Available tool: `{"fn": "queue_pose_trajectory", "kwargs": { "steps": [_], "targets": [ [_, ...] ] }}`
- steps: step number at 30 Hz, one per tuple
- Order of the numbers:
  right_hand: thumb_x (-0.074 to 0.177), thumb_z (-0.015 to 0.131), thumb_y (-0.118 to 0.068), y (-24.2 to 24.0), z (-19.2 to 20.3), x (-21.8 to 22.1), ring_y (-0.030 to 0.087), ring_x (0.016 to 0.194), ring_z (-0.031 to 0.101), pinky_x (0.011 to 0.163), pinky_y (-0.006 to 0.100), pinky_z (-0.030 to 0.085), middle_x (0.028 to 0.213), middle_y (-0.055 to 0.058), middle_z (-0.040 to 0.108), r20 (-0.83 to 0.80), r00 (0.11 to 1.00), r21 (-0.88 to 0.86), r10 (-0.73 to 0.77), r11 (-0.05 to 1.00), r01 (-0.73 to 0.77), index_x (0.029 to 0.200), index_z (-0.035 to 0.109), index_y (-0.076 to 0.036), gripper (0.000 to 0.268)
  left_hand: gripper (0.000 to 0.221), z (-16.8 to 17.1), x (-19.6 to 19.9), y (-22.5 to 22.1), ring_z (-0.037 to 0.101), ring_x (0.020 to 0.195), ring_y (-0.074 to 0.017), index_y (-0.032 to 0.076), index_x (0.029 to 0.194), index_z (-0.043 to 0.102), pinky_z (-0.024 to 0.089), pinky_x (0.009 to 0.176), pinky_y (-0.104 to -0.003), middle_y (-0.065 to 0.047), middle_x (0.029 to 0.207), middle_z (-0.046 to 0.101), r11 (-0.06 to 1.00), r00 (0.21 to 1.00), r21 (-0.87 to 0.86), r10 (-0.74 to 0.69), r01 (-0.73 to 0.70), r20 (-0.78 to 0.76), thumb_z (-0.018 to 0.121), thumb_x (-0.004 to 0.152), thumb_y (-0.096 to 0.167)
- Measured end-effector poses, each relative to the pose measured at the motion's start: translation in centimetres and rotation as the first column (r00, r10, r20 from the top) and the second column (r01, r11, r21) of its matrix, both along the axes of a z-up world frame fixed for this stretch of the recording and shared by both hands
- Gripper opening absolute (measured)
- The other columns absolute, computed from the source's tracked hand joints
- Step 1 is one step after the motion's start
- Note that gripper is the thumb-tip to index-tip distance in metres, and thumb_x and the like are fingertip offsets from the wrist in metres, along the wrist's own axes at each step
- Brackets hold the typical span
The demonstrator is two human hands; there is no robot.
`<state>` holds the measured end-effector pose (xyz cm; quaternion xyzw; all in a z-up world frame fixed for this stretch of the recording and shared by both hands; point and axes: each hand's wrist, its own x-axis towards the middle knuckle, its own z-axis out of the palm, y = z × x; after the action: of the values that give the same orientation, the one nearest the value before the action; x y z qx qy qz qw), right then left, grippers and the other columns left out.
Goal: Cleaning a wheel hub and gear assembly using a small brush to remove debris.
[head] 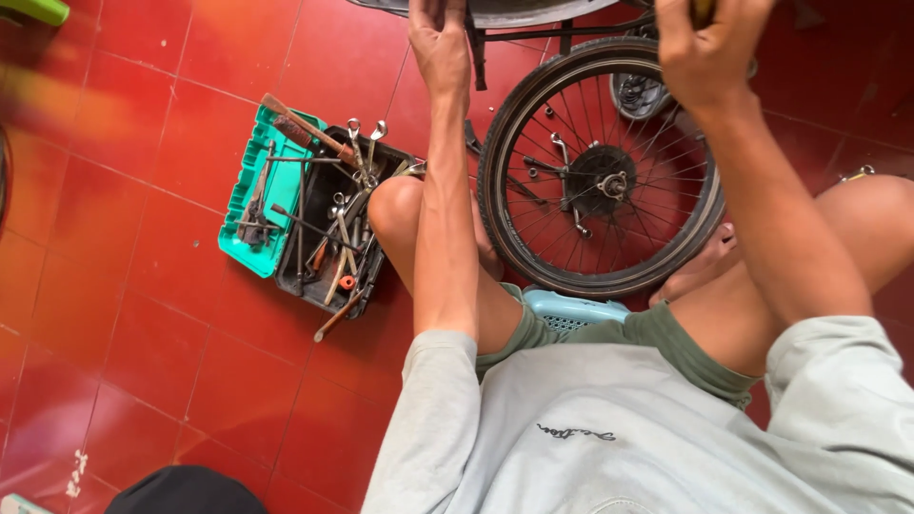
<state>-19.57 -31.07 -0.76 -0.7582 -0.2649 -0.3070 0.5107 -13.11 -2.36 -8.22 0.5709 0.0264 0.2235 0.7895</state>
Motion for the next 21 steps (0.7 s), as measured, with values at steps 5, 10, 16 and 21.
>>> {"fn": "queue_pose_trajectory", "kwargs": {
  "steps": [5,10,16,21],
  "targets": [
    [0.124,0.061,0.0,1.1,0.2,-1.1,0.019,0.06,0.024,0.064,0.044,0.026,0.069,0.006,0.027,-0.101,0.987,-0.044,-0.122,0.992,0.118,0.093,0.045,-0.003,0.035,0.03,0.0,0.1,1.0,0.068,0.119,-0.0242,0.003,0.126,0.067,0.052,0.105,-0.036,-0.013,0.123,0.075,0.998,0.995,-0.026,-0.052,0.054,0.08,0.073,0.099,0.015],
    [0.121,0.062,-0.003,0.3,-2.2,-0.4,0.022,0.065,0.028,0.069,0.044,0.026,0.071,0.005,0.032,-0.172,0.932,-0.274,-0.318,0.925,0.265,0.083,0.034,-0.008,0.048,0.023,0.7,0.6,0.7,0.071,0.113,-0.0198,0.006,0.12,0.067,0.051,0.1,-0.034,-0.01,0.116,0.078,1.0,0.997,0.011,-0.02,0.019,0.069,0.071,0.099,0.012],
    [0.121,0.064,-0.011,0.0,-2.8,-0.5,0.027,0.075,0.035,0.074,0.047,0.031,0.078,0.007,0.037,-0.161,0.919,-0.374,-0.359,0.884,0.279,0.085,0.036,-0.007,0.046,0.009,2.4,0.5,-0.4,0.069,0.077,-0.0159,0.007,0.1,0.065,0.054,0.076,-0.033,-0.005,0.082,0.075,0.968,0.972,0.172,0.206,-0.184,-0.116,0.067,0.093,0.012],
    [0.127,0.057,-0.01,0.1,-1.2,-1.3,0.026,0.072,0.033,0.069,0.046,0.031,0.075,0.007,0.034,-0.175,0.936,-0.361,-0.305,0.904,0.227,0.088,0.037,-0.005,0.044,0.035,1.9,0.3,-0.7,0.069,0.122,-0.0287,0.005,0.135,0.06,0.053,0.109,-0.038,-0.016,0.126,0.075,0.995,0.997,0.066,0.078,-0.079,0.012,0.065,0.101,0.004]
  ]
}}
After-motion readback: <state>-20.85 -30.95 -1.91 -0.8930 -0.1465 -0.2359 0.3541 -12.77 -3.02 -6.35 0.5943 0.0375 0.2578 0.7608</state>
